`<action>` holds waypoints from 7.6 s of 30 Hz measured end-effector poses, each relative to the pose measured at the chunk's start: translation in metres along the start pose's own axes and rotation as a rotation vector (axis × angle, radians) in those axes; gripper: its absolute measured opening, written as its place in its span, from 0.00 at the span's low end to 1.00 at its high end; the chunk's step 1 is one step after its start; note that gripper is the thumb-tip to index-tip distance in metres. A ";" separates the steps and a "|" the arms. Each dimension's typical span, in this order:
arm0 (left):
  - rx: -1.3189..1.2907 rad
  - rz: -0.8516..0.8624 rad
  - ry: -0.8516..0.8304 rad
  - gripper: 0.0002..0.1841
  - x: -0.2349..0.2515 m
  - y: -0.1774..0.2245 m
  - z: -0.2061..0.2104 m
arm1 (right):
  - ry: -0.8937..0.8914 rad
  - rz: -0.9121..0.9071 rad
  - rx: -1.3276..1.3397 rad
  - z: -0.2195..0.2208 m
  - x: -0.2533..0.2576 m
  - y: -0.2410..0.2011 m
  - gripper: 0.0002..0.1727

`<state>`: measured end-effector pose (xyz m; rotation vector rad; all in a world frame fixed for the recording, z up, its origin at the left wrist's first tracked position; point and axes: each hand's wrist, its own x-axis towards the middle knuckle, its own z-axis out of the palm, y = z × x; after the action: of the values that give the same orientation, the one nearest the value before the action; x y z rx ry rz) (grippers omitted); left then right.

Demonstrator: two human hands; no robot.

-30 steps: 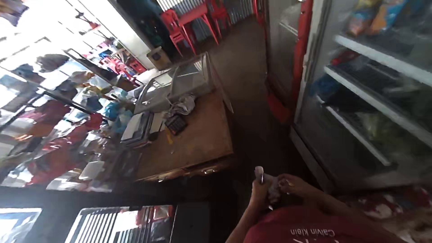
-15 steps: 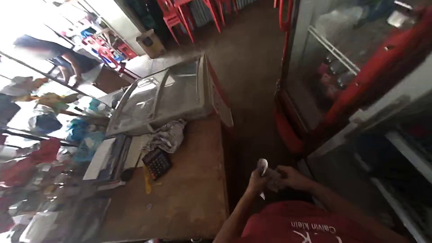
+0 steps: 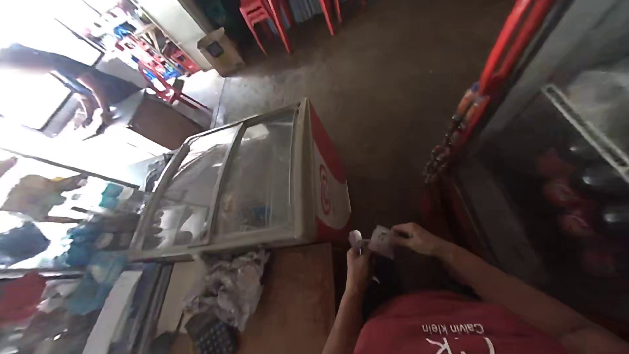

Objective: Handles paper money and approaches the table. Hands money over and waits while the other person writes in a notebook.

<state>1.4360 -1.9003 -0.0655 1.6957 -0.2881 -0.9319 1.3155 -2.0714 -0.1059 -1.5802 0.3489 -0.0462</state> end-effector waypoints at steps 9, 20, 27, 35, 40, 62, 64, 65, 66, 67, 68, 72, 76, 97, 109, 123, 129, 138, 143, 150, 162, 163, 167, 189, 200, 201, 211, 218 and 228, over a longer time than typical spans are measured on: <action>-0.164 -0.039 0.004 0.07 0.221 0.125 0.003 | 0.368 -0.208 -0.028 -0.120 0.210 -0.064 0.12; -0.296 -0.230 -0.147 0.07 0.468 0.216 0.096 | 0.547 -0.061 0.466 -0.299 0.437 -0.074 0.11; -0.462 -0.169 -0.027 0.11 0.614 0.314 0.109 | 0.538 0.056 0.432 -0.445 0.581 -0.124 0.12; -0.682 -0.121 0.324 0.13 0.779 0.349 0.032 | 0.355 0.095 0.339 -0.507 0.752 -0.122 0.11; -0.711 -0.084 0.401 0.14 0.877 0.392 -0.027 | 0.345 0.213 0.263 -0.527 0.846 -0.151 0.12; -0.991 -0.032 0.801 0.17 1.176 0.558 -0.193 | -0.080 0.236 0.191 -0.549 1.379 -0.236 0.12; -1.037 -0.031 0.870 0.16 1.191 0.563 -0.213 | -0.176 0.222 0.204 -0.526 1.419 -0.251 0.12; -1.057 -0.037 0.908 0.15 1.198 0.566 -0.223 | -0.226 0.211 0.212 -0.514 1.439 -0.257 0.11; -1.074 -0.041 0.941 0.15 1.208 0.568 -0.235 | -0.266 0.198 0.221 -0.501 1.459 -0.262 0.11; -1.090 -0.040 0.964 0.15 1.218 0.570 -0.248 | -0.300 0.184 0.223 -0.488 1.479 -0.266 0.11; -1.100 -0.038 0.972 0.14 1.228 0.569 -0.263 | -0.328 0.176 0.221 -0.475 1.499 -0.268 0.11; -1.090 -0.026 0.964 0.14 1.276 0.569 -0.330 | -0.369 0.199 0.149 -0.429 1.573 -0.267 0.12; -1.104 0.008 0.932 0.14 1.328 0.594 -0.410 | -0.394 0.237 0.074 -0.389 1.639 -0.290 0.13; -1.176 -0.014 1.036 0.13 1.569 0.722 -0.759 | -0.456 0.305 0.069 -0.217 2.076 -0.379 0.12; -1.299 0.101 1.177 0.16 1.624 0.731 -0.951 | -0.586 0.262 0.068 -0.056 2.238 -0.431 0.12; -1.304 0.169 1.089 0.15 1.661 0.776 -1.223 | -0.612 0.289 0.044 0.138 2.371 -0.495 0.12; -1.427 0.243 1.181 0.26 1.684 0.778 -1.311 | -0.679 0.338 0.001 0.212 2.445 -0.501 0.12; -1.350 0.226 1.388 0.11 1.723 0.819 -1.472 | -0.871 0.233 -0.105 0.343 2.577 -0.567 0.16; -1.187 0.242 1.464 0.11 1.728 0.837 -1.550 | -1.028 0.196 -0.144 0.412 2.627 -0.616 0.15; -1.238 0.290 1.521 0.11 1.717 0.810 -1.634 | -1.129 0.237 0.061 0.497 2.644 -0.638 0.07; -1.104 0.108 1.453 0.04 1.670 0.770 -1.744 | -1.049 0.168 0.011 0.662 2.587 -0.637 0.08; -1.110 0.097 1.453 0.05 1.669 0.770 -1.749 | -1.041 0.183 -0.001 0.670 2.585 -0.634 0.10; -1.144 0.128 1.406 0.05 1.662 0.773 -1.760 | -1.009 0.221 0.036 0.690 2.587 -0.621 0.04; -0.893 -0.017 1.608 0.09 1.678 0.755 -1.769 | -0.999 0.459 0.102 0.726 2.643 -0.596 0.02; -0.655 0.083 1.642 0.20 1.689 0.751 -1.762 | -1.000 0.480 0.161 0.718 2.651 -0.589 0.04; -0.675 0.085 1.649 0.18 1.691 0.748 -1.763 | -0.998 0.482 0.163 0.717 2.652 -0.587 0.04; -0.839 0.043 1.622 0.11 1.699 0.746 -1.773 | -1.029 0.490 0.166 0.713 2.650 -0.581 0.05; -0.857 0.076 1.647 0.04 1.703 0.741 -1.772 | -1.017 0.509 0.134 0.713 2.651 -0.580 0.03; -0.870 0.101 1.683 0.37 1.712 0.738 -1.774 | -1.065 0.528 0.052 0.716 2.650 -0.578 0.09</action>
<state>4.0080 -1.9585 -0.0278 1.0932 0.9976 0.5948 4.1199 -2.0380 -0.0652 -1.2157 -0.0936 1.1374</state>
